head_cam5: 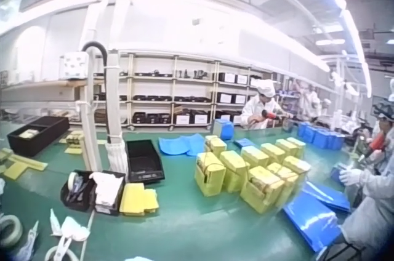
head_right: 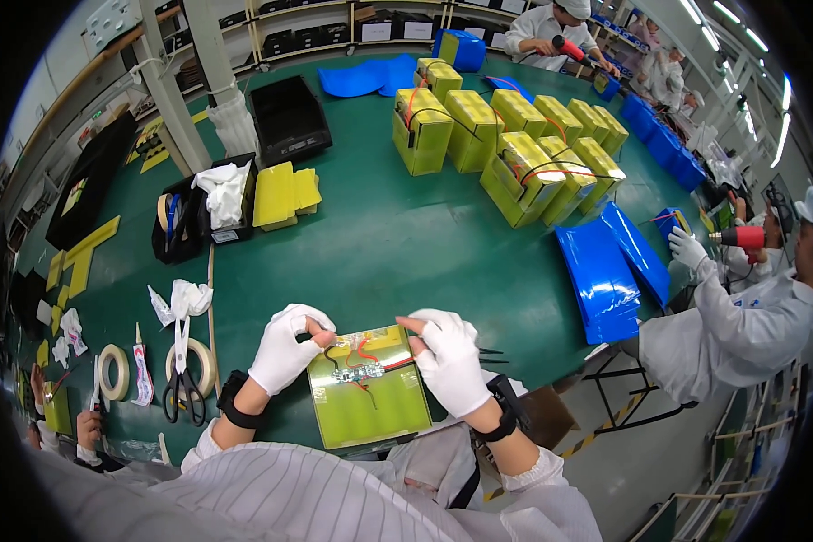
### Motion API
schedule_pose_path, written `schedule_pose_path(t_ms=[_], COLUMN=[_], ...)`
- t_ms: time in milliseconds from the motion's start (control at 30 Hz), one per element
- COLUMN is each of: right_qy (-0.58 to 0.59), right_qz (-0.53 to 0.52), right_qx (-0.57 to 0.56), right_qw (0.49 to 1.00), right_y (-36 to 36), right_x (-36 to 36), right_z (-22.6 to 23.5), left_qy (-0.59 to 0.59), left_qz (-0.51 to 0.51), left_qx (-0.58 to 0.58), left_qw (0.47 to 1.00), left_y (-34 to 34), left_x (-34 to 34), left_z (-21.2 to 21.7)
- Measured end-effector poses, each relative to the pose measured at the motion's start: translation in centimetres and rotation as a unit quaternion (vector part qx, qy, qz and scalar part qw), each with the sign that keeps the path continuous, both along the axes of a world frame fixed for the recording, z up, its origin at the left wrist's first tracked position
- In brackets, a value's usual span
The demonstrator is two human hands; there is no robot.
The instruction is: Assembling and applying adhesive and tape to electronic battery packs in a factory workshop.
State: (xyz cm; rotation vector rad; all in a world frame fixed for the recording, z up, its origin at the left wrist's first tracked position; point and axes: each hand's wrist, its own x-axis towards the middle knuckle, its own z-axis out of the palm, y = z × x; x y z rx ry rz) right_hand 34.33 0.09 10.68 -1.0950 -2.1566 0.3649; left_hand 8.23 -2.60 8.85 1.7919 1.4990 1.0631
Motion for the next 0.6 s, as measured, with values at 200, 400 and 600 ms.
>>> schedule_pose_path(t_ms=[200, 400, 600], right_qy=[-0.075, -0.046, 0.001], right_qz=[0.047, -0.023, -0.007], right_qx=[-0.021, 0.064, 0.042], right_qw=[0.996, 0.997, 0.999], right_y=[0.1, -0.4, -0.9], right_x=[-1.0, 0.3, -0.3], right_z=[-0.2, -0.7, -0.5], left_qy=[0.079, 0.12, 0.072], left_qz=[0.021, 0.11, 0.118], left_qx=[0.051, 0.114, 0.121], left_qw=[0.995, 0.98, 0.983], left_y=[-0.1, -0.2, -0.6], left_x=[-0.1, -0.1, -0.6], left_z=[-1.3, -1.8, 0.8])
